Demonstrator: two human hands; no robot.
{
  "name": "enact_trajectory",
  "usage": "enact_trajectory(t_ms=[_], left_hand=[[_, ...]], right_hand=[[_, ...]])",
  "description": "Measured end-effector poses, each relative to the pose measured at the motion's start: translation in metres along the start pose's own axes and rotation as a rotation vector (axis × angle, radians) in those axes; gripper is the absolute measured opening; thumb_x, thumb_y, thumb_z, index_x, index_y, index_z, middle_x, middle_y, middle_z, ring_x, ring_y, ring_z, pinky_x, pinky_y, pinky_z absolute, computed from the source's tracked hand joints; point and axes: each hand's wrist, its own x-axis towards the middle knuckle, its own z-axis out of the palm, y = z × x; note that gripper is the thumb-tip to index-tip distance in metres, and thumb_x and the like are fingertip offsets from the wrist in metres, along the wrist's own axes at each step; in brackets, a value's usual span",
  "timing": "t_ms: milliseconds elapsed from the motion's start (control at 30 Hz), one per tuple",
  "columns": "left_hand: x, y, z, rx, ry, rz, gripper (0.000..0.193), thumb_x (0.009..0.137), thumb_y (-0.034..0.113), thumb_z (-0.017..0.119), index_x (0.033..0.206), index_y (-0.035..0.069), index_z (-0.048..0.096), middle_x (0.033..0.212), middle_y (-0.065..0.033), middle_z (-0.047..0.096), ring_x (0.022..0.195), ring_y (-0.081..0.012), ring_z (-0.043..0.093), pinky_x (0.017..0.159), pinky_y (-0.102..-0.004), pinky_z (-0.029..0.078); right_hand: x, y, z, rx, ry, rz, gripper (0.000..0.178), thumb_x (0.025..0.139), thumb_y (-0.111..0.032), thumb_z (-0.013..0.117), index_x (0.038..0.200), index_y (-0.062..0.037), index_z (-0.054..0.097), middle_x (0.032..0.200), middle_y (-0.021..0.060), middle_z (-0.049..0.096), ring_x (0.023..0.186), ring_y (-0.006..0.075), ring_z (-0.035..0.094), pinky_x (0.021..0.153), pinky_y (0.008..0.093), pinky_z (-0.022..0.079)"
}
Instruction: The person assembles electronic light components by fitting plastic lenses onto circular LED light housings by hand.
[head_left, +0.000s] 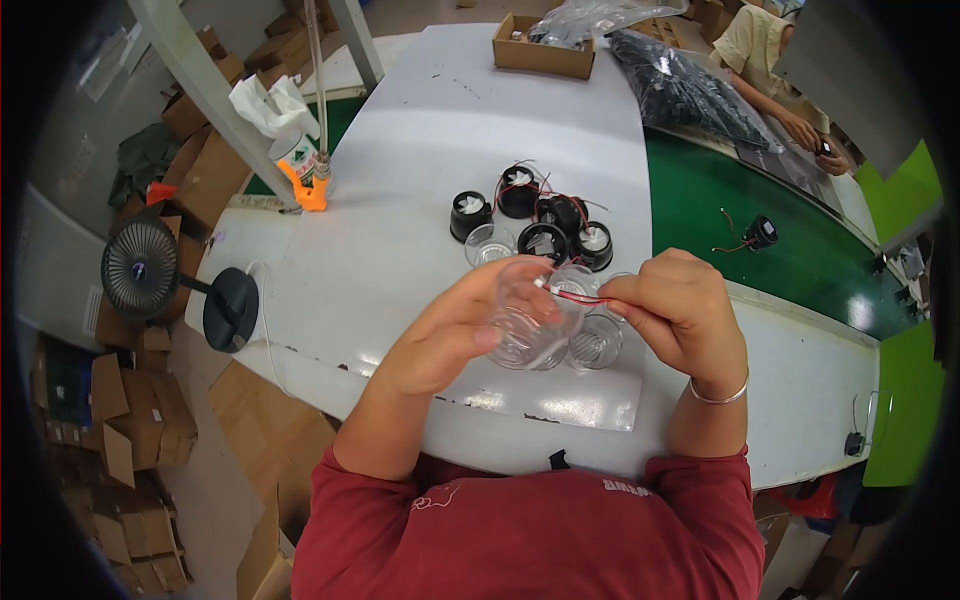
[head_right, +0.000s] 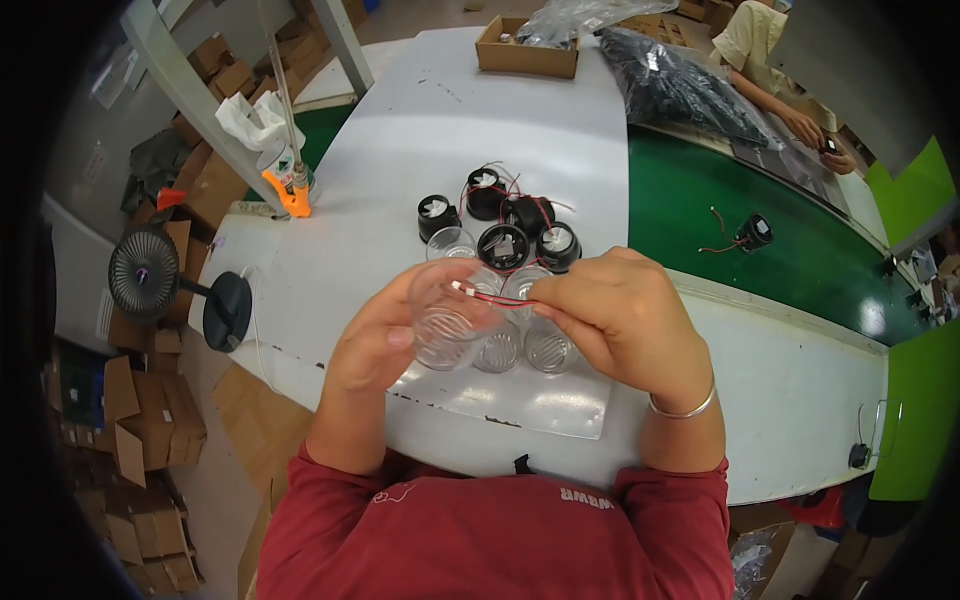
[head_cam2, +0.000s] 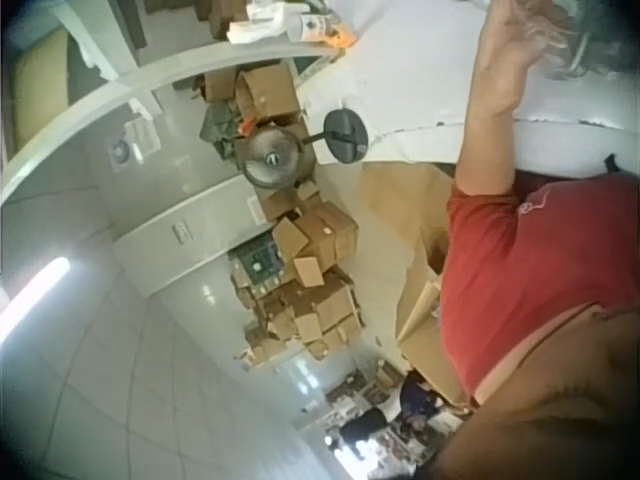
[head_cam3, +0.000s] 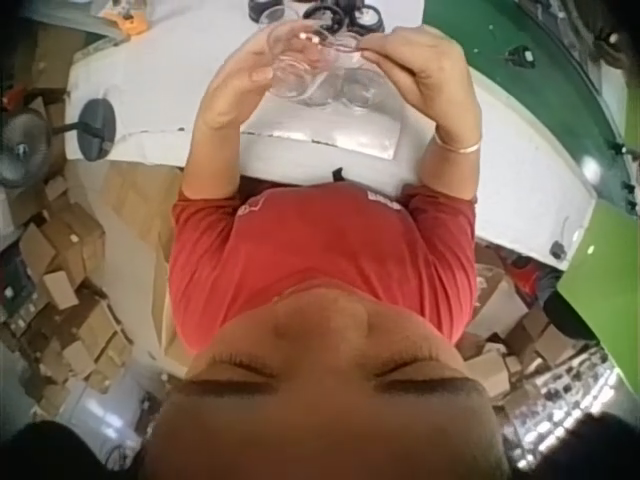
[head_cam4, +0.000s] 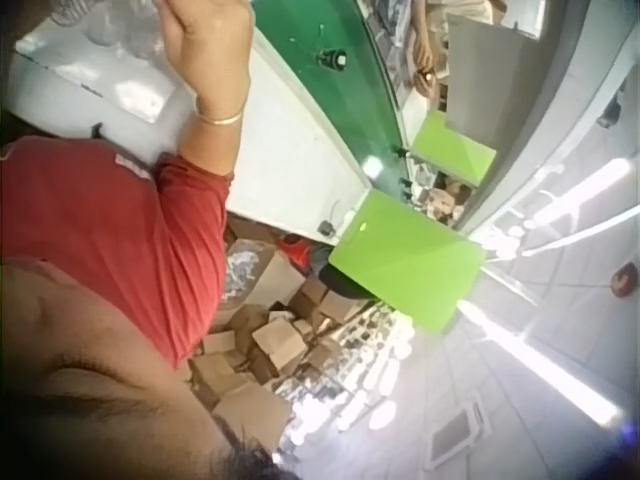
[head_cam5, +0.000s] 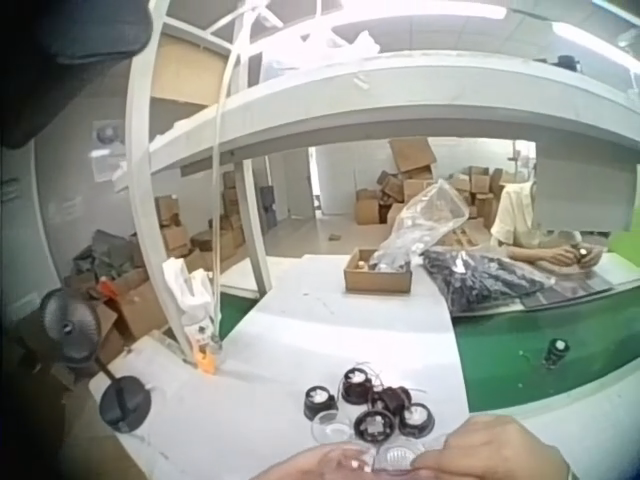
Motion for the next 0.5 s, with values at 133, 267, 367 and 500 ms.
enact_trajectory(t_ms=[133, 267, 367, 500], left_hand=[[0.019, -0.030, -0.009, -0.134, -0.042, -0.122, 0.083, 0.081, 0.039, 0.067, 0.144, 0.002, 0.027, 0.110, -0.0184, 0.058, 0.105, -0.0307, 0.060, 0.092, -0.0444, 0.049], [0.012, -0.062, -0.020, -0.122, -0.093, -0.040, 0.062, 0.087, 0.028, 0.062, 0.137, 0.007, 0.033, 0.112, -0.0166, 0.057, 0.101, -0.0223, 0.057, 0.090, -0.0360, 0.045], [0.010, -0.063, -0.021, -0.089, -0.125, -0.066, 0.058, 0.087, 0.020, 0.060, 0.138, 0.005, 0.034, 0.118, -0.0172, 0.055, 0.100, -0.0217, 0.056, 0.087, -0.0348, 0.046], [0.004, -0.054, -0.006, 0.044, -0.060, 0.009, 0.057, 0.088, 0.015, 0.059, 0.138, -0.001, 0.038, 0.123, -0.0179, 0.052, 0.099, -0.0205, 0.057, 0.082, -0.0334, 0.048]], right_hand=[[-0.008, 0.018, -0.009, 0.149, -0.126, 0.020, 0.007, 0.077, -0.013, 0.072, 0.081, -0.0077, 0.070, 0.059, 0.0035, 0.053, 0.055, 0.0225, 0.050, 0.060, 0.0331, 0.040], [-0.022, 0.028, -0.003, 0.341, -0.269, 0.092, 0.008, 0.082, -0.013, 0.069, 0.085, -0.0051, 0.070, 0.069, 0.0088, 0.063, 0.062, 0.0265, 0.059, 0.059, 0.0339, 0.044], [-0.037, 0.021, 0.008, 0.585, -0.258, 0.284, 0.009, 0.084, -0.010, 0.068, 0.087, -0.0014, 0.069, 0.070, 0.0130, 0.063, 0.062, 0.0269, 0.058, 0.058, 0.0338, 0.044], [-0.043, 0.006, 0.010, 0.496, -0.264, 0.318, 0.008, 0.084, -0.011, 0.069, 0.086, -0.0040, 0.070, 0.066, 0.0091, 0.060, 0.060, 0.0265, 0.056, 0.057, 0.0345, 0.043]])
